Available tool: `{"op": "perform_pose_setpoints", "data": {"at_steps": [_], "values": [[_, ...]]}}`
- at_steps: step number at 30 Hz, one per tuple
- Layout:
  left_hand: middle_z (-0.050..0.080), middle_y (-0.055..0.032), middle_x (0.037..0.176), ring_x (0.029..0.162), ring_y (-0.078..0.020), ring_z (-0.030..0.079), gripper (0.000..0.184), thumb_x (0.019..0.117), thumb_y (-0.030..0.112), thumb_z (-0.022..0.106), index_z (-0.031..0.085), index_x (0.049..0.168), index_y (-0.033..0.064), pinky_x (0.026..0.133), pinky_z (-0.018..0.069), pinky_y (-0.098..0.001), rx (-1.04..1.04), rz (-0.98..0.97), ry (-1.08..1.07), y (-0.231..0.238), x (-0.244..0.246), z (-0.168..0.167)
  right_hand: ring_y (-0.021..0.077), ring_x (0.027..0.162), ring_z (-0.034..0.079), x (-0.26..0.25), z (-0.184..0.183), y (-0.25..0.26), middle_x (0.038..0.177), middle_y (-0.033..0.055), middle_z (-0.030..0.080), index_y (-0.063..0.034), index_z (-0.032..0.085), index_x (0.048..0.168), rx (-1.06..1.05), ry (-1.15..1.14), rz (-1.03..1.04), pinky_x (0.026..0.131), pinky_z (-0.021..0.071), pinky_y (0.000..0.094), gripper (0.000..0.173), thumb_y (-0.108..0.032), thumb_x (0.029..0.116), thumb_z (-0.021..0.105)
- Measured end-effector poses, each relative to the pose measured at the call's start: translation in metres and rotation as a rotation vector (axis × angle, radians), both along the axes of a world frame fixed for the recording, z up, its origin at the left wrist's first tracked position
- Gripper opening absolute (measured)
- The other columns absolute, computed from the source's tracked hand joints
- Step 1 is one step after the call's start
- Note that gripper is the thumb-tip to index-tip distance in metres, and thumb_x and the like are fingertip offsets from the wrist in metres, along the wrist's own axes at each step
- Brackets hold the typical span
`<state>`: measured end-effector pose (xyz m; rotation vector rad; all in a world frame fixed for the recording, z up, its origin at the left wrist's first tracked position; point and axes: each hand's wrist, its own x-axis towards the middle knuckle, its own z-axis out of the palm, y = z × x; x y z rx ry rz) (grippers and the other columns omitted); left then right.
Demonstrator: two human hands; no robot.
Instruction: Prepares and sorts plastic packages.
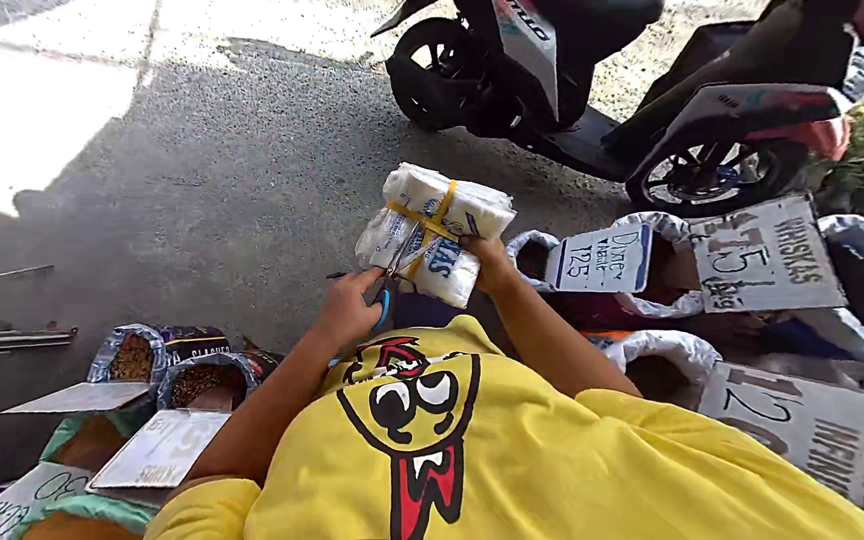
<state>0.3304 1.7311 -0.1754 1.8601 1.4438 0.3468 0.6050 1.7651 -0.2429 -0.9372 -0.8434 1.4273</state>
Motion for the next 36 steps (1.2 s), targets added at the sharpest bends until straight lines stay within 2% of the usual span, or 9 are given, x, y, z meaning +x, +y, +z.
{"op": "perform_pose_setpoints", "data": {"at_steps": [4, 7, 12, 15, 20, 22, 25, 31, 36], "values": [[0.069, -0.0176, 0.124, 0.115, -0.0326, 0.067, 0.048, 0.0887, 0.011, 0.074, 0.065, 0.135, 0.0072, 0.099, 0.0527, -0.0562, 0.019, 0.172, -0.005, 0.077, -0.041, -0.013, 0.0183, 0.097, 0.071, -0.052, 0.000, 0.126, 0.109, 0.0078, 0.071, -0.0051, 0.051, 0.131, -0.011, -0.085, 0.184, 0.086, 0.0621, 0.0408, 0.060, -0.022, 0.0794, 0.077], [0.067, -0.0195, 0.128, 0.118, -0.0348, 0.065, 0.051, 0.0869, 0.005, 0.073, 0.064, 0.137, 0.0069, 0.099, 0.0519, -0.0575, 0.038, 0.341, -0.019, 0.134, -0.087, -0.022, 0.0165, 0.095, 0.072, -0.114, -0.001, 0.221, 0.107, 0.0061, 0.071, -0.0060, 0.051, 0.131, -0.043, -0.107, 0.340, 0.085, 0.0622, 0.0387, 0.062, -0.026, 0.0785, 0.077], [0.065, -0.0191, 0.132, 0.123, -0.0312, 0.063, 0.050, 0.0875, 0.003, 0.074, 0.063, 0.137, 0.0036, 0.104, 0.0514, -0.0524, 0.031, 0.661, -0.139, 0.190, -0.185, -0.028, 0.0180, 0.098, 0.072, -0.253, 0.005, 0.340, 0.112, 0.0085, 0.070, -0.0045, 0.045, 0.139, -0.084, -0.170, 0.620, 0.086, 0.0625, 0.0397, 0.074, -0.024, 0.0758, 0.079], [0.068, -0.0178, 0.126, 0.114, -0.0279, 0.066, 0.046, 0.0902, 0.005, 0.073, 0.063, 0.135, 0.0023, 0.100, 0.0540, -0.0486, 0.030, 0.849, -0.238, 0.210, -0.244, -0.028, 0.0183, 0.104, 0.070, -0.350, 0.007, 0.391, 0.116, 0.0100, 0.069, -0.0016, 0.042, 0.141, -0.013, -0.193, 0.773, 0.091, 0.0613, 0.0392, 0.079, -0.016, 0.0736, 0.082], [0.072, -0.0100, 0.112, 0.093, -0.0178, 0.069, 0.039, 0.0933, 0.007, 0.071, 0.065, 0.132, 0.0055, 0.085, 0.0589, -0.0404, 0.030, 1.082, -0.390, 0.229, -0.357, -0.044, 0.0172, 0.111, 0.067, -0.520, -0.008, 0.436, 0.122, 0.0104, 0.066, -0.0007, 0.039, 0.143, 0.081, -0.193, 0.913, 0.095, 0.0596, 0.0390, 0.089, -0.013, 0.0687, 0.086], [0.070, -0.0124, 0.118, 0.095, -0.0189, 0.069, 0.044, 0.0941, 0.004, 0.069, 0.061, 0.137, 0.0046, 0.086, 0.0590, -0.0398, 0.021, 1.164, -0.436, 0.235, -0.404, -0.053, 0.0183, 0.110, 0.068, -0.581, -0.020, 0.438, 0.120, 0.0108, 0.066, -0.0004, 0.041, 0.141, 0.070, -0.129, 0.947, 0.095, 0.0598, 0.0400, 0.083, -0.013, 0.0717, 0.084], [0.069, -0.0137, 0.123, 0.103, -0.0200, 0.070, 0.042, 0.0964, -0.002, 0.063, 0.061, 0.138, 0.0036, 0.092, 0.0587, -0.0410, 0.055, 1.240, -0.425, 0.246, -0.482, -0.057, 0.0178, 0.105, 0.070, -0.674, -0.020, 0.442, 0.115, 0.0092, 0.069, -0.0016, 0.047, 0.136, 0.000, -0.080, 1.002, 0.091, 0.0609, 0.0399, 0.072, -0.017, 0.0749, 0.083], [0.070, -0.0136, 0.114, 0.097, -0.0173, 0.071, 0.033, 0.0991, -0.001, 0.061, 0.062, 0.133, -0.0001, 0.089, 0.0601, -0.0374, 0.159, 1.374, -0.432, 0.263, -0.599, -0.058, 0.0177, 0.103, 0.070, -0.823, -0.006, 0.466, 0.113, 0.0094, 0.070, -0.0011, 0.047, 0.135, 0.012, -0.125, 1.144, 0.090, 0.0614, 0.0395, 0.071, -0.014, 0.0744, 0.082], [0.072, -0.0113, 0.105, 0.089, -0.0155, 0.071, 0.026, 0.0989, 0.003, 0.063, 0.066, 0.125, 0.0015, 0.084, 0.0604, -0.0367, 0.194, 1.505, -0.423, 0.275, -0.701, -0.071, 0.0220, 0.104, 0.071, -0.953, -0.008, 0.478, 0.114, 0.0121, 0.070, -0.0006, 0.046, 0.136, 0.051, -0.061, 1.232, 0.091, 0.0619, 0.0441, 0.076, -0.008, 0.0708, 0.085]]}}
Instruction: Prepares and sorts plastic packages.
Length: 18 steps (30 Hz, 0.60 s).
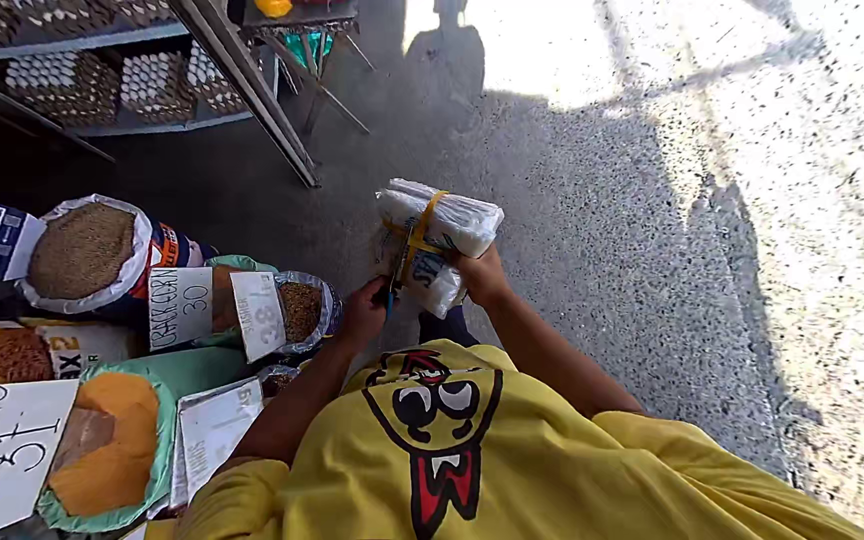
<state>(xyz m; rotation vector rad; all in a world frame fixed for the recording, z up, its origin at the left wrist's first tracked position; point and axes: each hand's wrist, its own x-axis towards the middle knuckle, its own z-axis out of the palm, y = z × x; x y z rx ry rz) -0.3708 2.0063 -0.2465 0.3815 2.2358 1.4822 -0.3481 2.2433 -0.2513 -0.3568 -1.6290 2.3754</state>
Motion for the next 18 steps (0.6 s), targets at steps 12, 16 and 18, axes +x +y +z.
{"op": "perform_pose_setpoints", "data": {"at_steps": [12, 16, 18], "values": [[0.075, -0.0125, 0.104, 0.089, -0.0193, 0.074, 0.032, 0.0960, 0.005, 0.067, 0.067, 0.128, 0.0028, 0.084, 0.0623, -0.0423, -0.114, 0.567, 0.046, -0.069, -0.217, 0.019, 0.0193, 0.101, 0.070, -0.348, 0.018, -0.094, 0.113, 0.0114, 0.068, 0.0003, 0.041, 0.137, 0.050, -0.020, 0.460, 0.087, 0.0625, 0.0407, 0.085, -0.008, 0.0663, 0.086], [0.070, -0.0202, 0.121, 0.110, -0.0330, 0.069, 0.040, 0.0987, 0.007, 0.063, 0.061, 0.138, 0.0019, 0.098, 0.0541, -0.0551, -0.365, 0.835, 0.014, -0.125, -0.262, 0.022, 0.0201, 0.102, 0.069, -0.431, 0.018, -0.193, 0.117, 0.0149, 0.065, 0.0007, 0.039, 0.141, 0.229, -0.167, 0.667, 0.086, 0.0616, 0.0400, 0.085, -0.009, 0.0700, 0.084], [0.069, -0.0221, 0.120, 0.109, -0.0347, 0.068, 0.038, 0.0994, 0.007, 0.062, 0.060, 0.137, 0.0002, 0.097, 0.0535, -0.0561, -0.340, 0.935, -0.017, -0.161, -0.291, 0.017, 0.0200, 0.105, 0.069, -0.468, 0.008, -0.242, 0.118, 0.0154, 0.065, 0.0007, 0.039, 0.140, 0.265, -0.129, 0.780, 0.088, 0.0616, 0.0396, 0.085, -0.010, 0.0695, 0.085]]}}
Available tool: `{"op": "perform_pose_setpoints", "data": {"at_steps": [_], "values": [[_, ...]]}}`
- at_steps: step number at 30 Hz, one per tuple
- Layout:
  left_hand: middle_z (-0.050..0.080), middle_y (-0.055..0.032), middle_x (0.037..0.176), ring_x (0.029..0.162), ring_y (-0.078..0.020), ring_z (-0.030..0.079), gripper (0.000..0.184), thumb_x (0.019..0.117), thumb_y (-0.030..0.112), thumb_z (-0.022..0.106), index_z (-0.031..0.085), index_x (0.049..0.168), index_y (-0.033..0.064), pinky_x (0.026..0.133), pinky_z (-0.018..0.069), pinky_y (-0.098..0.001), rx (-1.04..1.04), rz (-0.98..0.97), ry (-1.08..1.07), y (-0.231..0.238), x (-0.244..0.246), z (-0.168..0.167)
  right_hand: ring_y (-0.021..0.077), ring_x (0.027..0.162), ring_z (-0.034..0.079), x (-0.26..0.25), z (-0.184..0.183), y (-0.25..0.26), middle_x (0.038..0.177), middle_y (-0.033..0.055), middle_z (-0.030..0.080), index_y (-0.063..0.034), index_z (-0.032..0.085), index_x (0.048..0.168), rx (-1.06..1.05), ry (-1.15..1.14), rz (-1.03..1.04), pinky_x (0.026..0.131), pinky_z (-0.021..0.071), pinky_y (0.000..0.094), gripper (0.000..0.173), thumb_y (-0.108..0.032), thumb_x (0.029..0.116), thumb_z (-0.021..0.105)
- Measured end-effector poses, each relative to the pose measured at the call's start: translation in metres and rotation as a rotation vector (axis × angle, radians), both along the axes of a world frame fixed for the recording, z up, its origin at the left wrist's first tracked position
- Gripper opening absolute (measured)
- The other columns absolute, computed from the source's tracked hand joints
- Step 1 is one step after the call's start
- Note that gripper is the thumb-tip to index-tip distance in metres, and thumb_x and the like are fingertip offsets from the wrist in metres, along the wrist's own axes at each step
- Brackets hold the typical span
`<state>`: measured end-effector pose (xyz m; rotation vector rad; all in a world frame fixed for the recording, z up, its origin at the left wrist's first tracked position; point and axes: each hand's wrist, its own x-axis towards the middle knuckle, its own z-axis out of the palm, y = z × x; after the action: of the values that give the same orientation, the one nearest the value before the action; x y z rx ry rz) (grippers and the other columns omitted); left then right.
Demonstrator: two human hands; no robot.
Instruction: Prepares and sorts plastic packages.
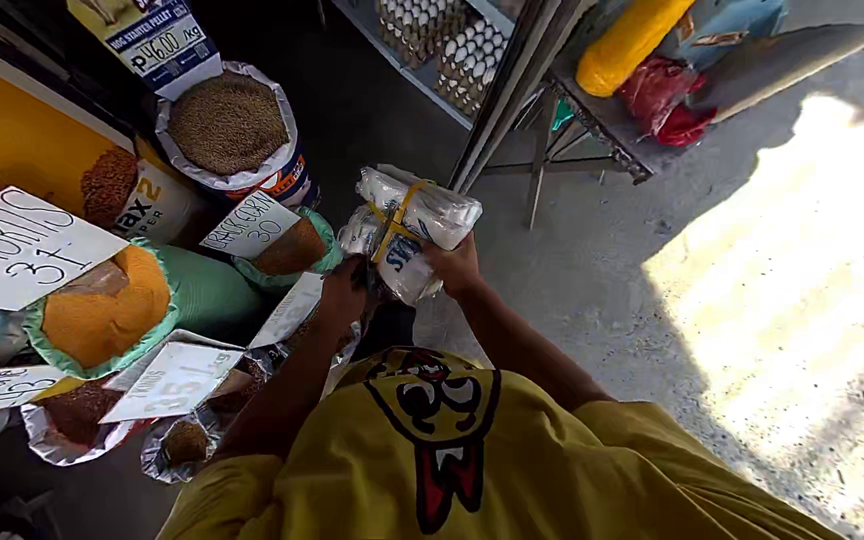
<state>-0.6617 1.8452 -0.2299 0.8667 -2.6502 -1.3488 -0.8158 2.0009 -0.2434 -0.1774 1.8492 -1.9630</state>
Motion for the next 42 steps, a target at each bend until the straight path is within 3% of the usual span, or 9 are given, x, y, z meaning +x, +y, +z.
{"op": "perform_pose_setpoints", "data": {"at_steps": [6, 12, 16, 21, 25, 27, 33, 36, 42], "values": [[0.070, -0.0221, 0.118, 0.107, -0.0348, 0.069, 0.040, 0.0957, 0.004, 0.066, 0.061, 0.135, 0.0003, 0.095, 0.0544, -0.0570, 0.055, 0.116, 0.065, -0.120, -0.083, 0.000, 0.0190, 0.110, 0.068, -0.102, -0.003, -0.133, 0.124, 0.0161, 0.064, 0.0015, 0.035, 0.146, 0.081, 0.092, 0.186, 0.094, 0.0596, 0.0383, 0.094, -0.013, 0.0676, 0.086], [0.072, -0.0194, 0.119, 0.109, -0.0329, 0.070, 0.039, 0.0966, 0.008, 0.064, 0.064, 0.135, 0.0028, 0.097, 0.0545, -0.0570, -0.038, 0.152, 0.107, -0.217, -0.183, 0.002, 0.0191, 0.109, 0.068, -0.199, 0.017, -0.239, 0.124, 0.0157, 0.063, 0.0001, 0.033, 0.147, 0.025, 0.060, 0.137, 0.092, 0.0607, 0.0382, 0.090, -0.010, 0.0721, 0.083], [0.073, -0.0200, 0.116, 0.107, -0.0344, 0.071, 0.039, 0.0954, 0.009, 0.066, 0.065, 0.134, 0.0024, 0.097, 0.0546, -0.0574, -0.055, 0.150, 0.138, -0.276, -0.268, 0.002, 0.0188, 0.103, 0.069, -0.282, 0.010, -0.304, 0.121, 0.0138, 0.063, -0.0016, 0.034, 0.147, -0.077, 0.000, 0.089, 0.087, 0.0622, 0.0388, 0.079, -0.007, 0.0804, 0.077], [0.072, -0.0201, 0.119, 0.107, -0.0352, 0.071, 0.042, 0.0955, 0.006, 0.064, 0.064, 0.137, 0.0037, 0.096, 0.0546, -0.0586, -0.066, 0.182, 0.132, -0.363, -0.388, 0.001, 0.0211, 0.092, 0.071, -0.405, -0.013, -0.395, 0.106, 0.0124, 0.068, -0.0016, 0.043, 0.137, -0.192, -0.137, 0.086, 0.080, 0.0630, 0.0432, 0.047, -0.011, 0.0945, 0.061], [0.072, -0.0149, 0.121, 0.108, -0.0263, 0.071, 0.044, 0.0953, 0.002, 0.061, 0.061, 0.139, 0.0062, 0.097, 0.0565, -0.0503, 0.069, 0.263, 0.187, -0.445, -0.481, 0.010, 0.0183, 0.094, 0.070, -0.511, -0.018, -0.473, 0.108, 0.0107, 0.067, -0.0050, 0.042, 0.139, -0.160, -0.319, 0.131, 0.081, 0.0618, 0.0401, 0.039, -0.017, 0.1031, 0.051], [0.072, -0.0133, 0.117, 0.101, -0.0208, 0.072, 0.042, 0.0955, 0.003, 0.065, 0.061, 0.137, 0.0052, 0.092, 0.0597, -0.0436, 0.207, 0.325, 0.271, -0.481, -0.516, 0.022, 0.0150, 0.090, 0.069, -0.558, -0.008, -0.508, 0.101, 0.0069, 0.067, -0.0069, 0.048, 0.130, -0.149, -0.380, 0.175, 0.079, 0.0609, 0.0366, 0.028, -0.019, 0.1043, 0.048], [0.073, -0.0102, 0.115, 0.099, -0.0165, 0.073, 0.047, 0.0927, -0.001, 0.068, 0.059, 0.139, 0.0033, 0.090, 0.0618, -0.0370, 0.348, 0.529, 0.341, -0.570, -0.569, 0.052, 0.0086, 0.081, 0.072, -0.659, 0.022, -0.618, 0.090, -0.0011, 0.073, -0.0159, 0.062, 0.109, -0.311, -0.486, 0.385, 0.070, 0.0623, 0.0293, 0.021, -0.024, 0.1028, 0.044], [0.072, -0.0130, 0.115, 0.098, -0.0163, 0.073, 0.043, 0.0942, 0.003, 0.067, 0.058, 0.136, -0.0033, 0.089, 0.0617, -0.0343, 0.332, 0.674, 0.327, -0.615, -0.590, 0.053, 0.0074, 0.078, 0.070, -0.695, 0.023, -0.691, 0.086, -0.0014, 0.071, -0.0162, 0.061, 0.108, -0.364, -0.532, 0.400, 0.069, 0.0607, 0.0277, 0.020, -0.022, 0.1028, 0.043], [0.073, -0.0124, 0.109, 0.090, -0.0144, 0.072, 0.047, 0.0933, 0.006, 0.072, 0.058, 0.137, -0.0016, 0.083, 0.0608, -0.0332, 0.324, 0.844, 0.265, -0.747, -0.654, 0.039, 0.0069, 0.081, 0.070, -0.763, 0.034, -0.850, 0.086, -0.0002, 0.072, -0.0126, 0.060, 0.107, -0.483, -0.576, 0.489, 0.073, 0.0614, 0.0275, 0.031, -0.030, 0.1051, 0.034]]}}
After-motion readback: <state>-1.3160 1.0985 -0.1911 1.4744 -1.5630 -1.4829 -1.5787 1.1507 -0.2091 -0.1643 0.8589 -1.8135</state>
